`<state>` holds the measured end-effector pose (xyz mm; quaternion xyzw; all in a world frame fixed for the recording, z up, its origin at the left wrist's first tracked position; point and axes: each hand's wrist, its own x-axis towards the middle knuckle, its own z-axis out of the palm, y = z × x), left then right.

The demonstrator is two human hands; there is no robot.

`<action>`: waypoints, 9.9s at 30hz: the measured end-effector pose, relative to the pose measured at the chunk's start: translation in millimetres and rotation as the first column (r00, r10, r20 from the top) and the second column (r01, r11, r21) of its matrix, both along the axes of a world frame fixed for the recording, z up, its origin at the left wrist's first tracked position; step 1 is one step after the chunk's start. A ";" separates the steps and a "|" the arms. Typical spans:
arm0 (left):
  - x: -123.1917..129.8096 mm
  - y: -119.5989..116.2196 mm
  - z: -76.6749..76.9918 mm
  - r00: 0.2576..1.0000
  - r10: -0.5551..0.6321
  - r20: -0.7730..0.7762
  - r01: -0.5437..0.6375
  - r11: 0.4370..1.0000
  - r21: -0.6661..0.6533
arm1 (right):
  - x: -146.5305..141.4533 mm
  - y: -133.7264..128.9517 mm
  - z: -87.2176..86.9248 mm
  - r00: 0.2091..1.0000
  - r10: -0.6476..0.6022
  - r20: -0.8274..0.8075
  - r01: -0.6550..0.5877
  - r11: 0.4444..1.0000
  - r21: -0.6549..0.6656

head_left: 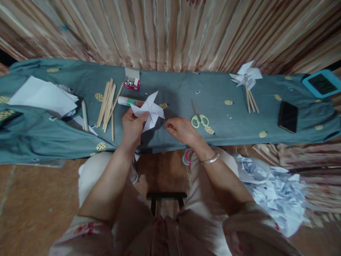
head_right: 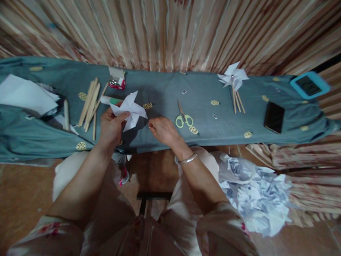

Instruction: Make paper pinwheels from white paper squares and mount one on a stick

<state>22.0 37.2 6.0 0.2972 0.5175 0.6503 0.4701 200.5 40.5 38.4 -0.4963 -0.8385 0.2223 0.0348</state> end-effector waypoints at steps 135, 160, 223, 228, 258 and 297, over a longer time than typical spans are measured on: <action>1.4 5.2 -7.3 0.993 0.027 0.116 -0.035 0.997 0.064 | 10.6 3.8 -34.5 0.889 -0.033 -0.456 0.167 0.952 0.256; 13.2 -3.9 -6.1 0.987 -0.121 0.102 0.123 0.992 -0.007 | 3.5 8.2 -26.3 0.729 -0.057 -0.682 0.209 0.968 0.143; 22.1 -7.2 -6.0 0.988 -0.082 -0.129 0.094 0.991 0.094 | -13.9 1.2 -25.0 0.749 -0.228 -0.623 0.375 0.920 0.115; 20.5 -6.4 -7.3 0.987 -0.075 -0.141 0.085 0.994 0.071 | -14.6 0.8 -24.4 0.749 -0.229 -0.622 0.364 0.927 0.096; 15.4 -4.6 3.4 0.976 -0.055 0.209 0.061 0.998 -0.026 | -22.9 8.7 -36.5 0.446 -0.373 -0.813 0.314 0.916 -0.248; 16.5 -7.6 4.1 0.974 -0.108 0.202 0.115 0.993 -0.028 | -28.2 17.2 -35.6 0.269 -0.580 -0.769 0.168 0.814 -0.556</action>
